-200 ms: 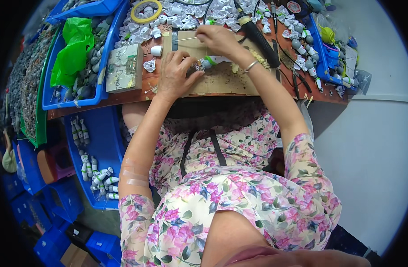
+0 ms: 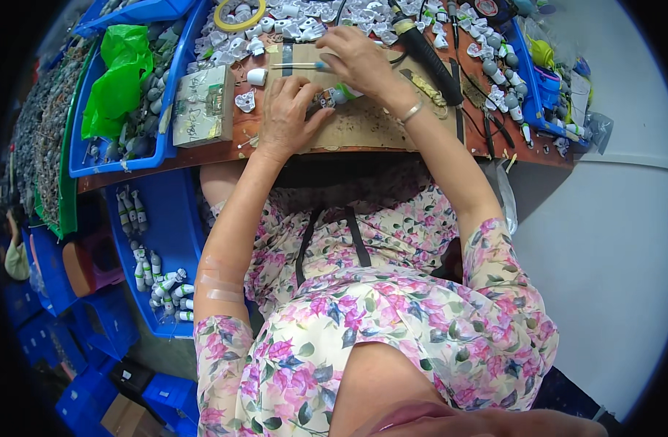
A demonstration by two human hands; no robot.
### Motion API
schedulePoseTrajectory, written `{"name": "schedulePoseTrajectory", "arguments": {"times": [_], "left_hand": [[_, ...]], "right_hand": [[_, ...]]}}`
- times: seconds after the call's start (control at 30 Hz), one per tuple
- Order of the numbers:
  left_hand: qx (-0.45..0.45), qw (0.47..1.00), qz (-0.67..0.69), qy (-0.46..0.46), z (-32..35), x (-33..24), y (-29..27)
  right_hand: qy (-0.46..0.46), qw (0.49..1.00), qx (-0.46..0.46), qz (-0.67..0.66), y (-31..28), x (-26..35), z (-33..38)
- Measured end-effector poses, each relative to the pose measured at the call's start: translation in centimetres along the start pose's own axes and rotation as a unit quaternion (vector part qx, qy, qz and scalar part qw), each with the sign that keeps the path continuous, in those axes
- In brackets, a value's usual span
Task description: Soldering and assembling small electronic components on a circuit board at a factory workbench.
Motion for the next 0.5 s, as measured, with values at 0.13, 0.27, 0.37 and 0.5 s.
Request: {"name": "schedulePoseTrajectory", "arguments": {"times": [0.13,0.27,0.37,0.5], "left_hand": [[0.009,1.0,-0.005,-0.003,0.1,0.2,-0.2],[0.011,1.0,0.004,-0.007,-0.2,0.1,-0.1],[0.021,1.0,0.005,-0.014,0.0,0.4,0.2],[0.014,1.0,-0.003,-0.003,0.0,0.3,0.2]], "right_hand": [[0.065,0.975,0.214,0.003,-3.5,1.1,3.7],[0.034,0.995,0.097,0.006,-2.4,0.8,6.3],[0.051,0.996,0.04,-0.058,-2.3,0.5,6.9],[0.153,0.979,0.077,-0.111,-2.6,0.3,7.6]]}}
Point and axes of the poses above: each hand's wrist, its own z-axis away from the middle knuckle, its own y-axis out of the palm, x = y × z, the point moved 3 cm from there along -z, towards the middle knuckle, and after that the axes turned 9 degrees about y, right-handed, at the moved point
